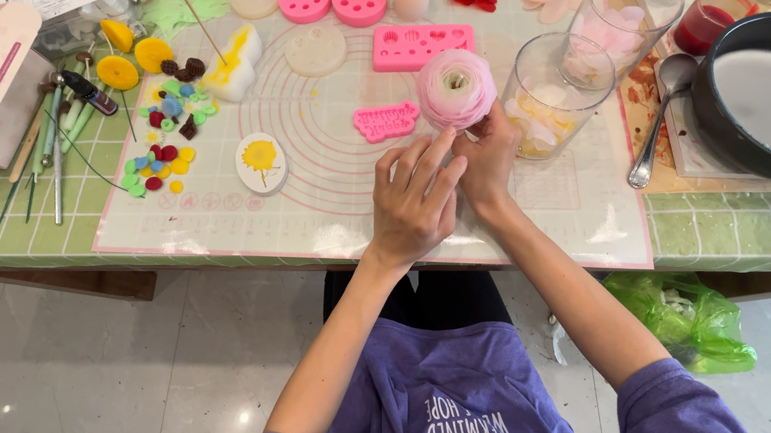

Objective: Assembling a wax flower by attaching a stem and then melting wax scraps in a pot on a hot plate.

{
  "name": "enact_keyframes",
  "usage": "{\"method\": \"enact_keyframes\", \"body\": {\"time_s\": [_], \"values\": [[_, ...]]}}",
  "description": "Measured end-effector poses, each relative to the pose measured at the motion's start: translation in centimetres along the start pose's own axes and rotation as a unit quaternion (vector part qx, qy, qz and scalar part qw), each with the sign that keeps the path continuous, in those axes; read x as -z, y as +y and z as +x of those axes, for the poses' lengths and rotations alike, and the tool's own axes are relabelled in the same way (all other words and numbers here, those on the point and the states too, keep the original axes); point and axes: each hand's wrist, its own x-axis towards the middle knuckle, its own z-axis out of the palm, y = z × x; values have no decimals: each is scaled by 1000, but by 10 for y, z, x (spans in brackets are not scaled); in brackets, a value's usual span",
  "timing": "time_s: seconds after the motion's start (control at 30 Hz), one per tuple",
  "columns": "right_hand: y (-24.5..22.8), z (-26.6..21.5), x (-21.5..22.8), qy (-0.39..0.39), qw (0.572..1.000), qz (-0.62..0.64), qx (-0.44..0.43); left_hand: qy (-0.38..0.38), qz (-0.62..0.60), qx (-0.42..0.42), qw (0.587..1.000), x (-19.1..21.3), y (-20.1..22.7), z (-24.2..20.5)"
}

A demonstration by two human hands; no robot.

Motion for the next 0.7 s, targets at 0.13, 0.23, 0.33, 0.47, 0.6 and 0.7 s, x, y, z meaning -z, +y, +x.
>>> {"method": "enact_keyframes", "body": {"time_s": [0.13,0.23,0.33,0.47,0.6,0.7], "values": [[-4,0,-2,9,999,-31,-1,-1,-8,3,1000,-2,-1,0],[-14,2,-5,-1,999,-36,18,4,-15,8,1000,-4,-1,3],[-20,1,-5,2,1000,-23,20,7,-20,8,1000,-5,0,4],[-12,1,-2,0,1000,-21,3,4,-15,-1,1000,-6,0,4],[-10,1,-1,3,1000,-19,7,-7,-15,-5,1000,-6,-1,3],[-17,1,-3,1,1000,-25,11,-5,-13,-1,1000,-5,0,5]]}}
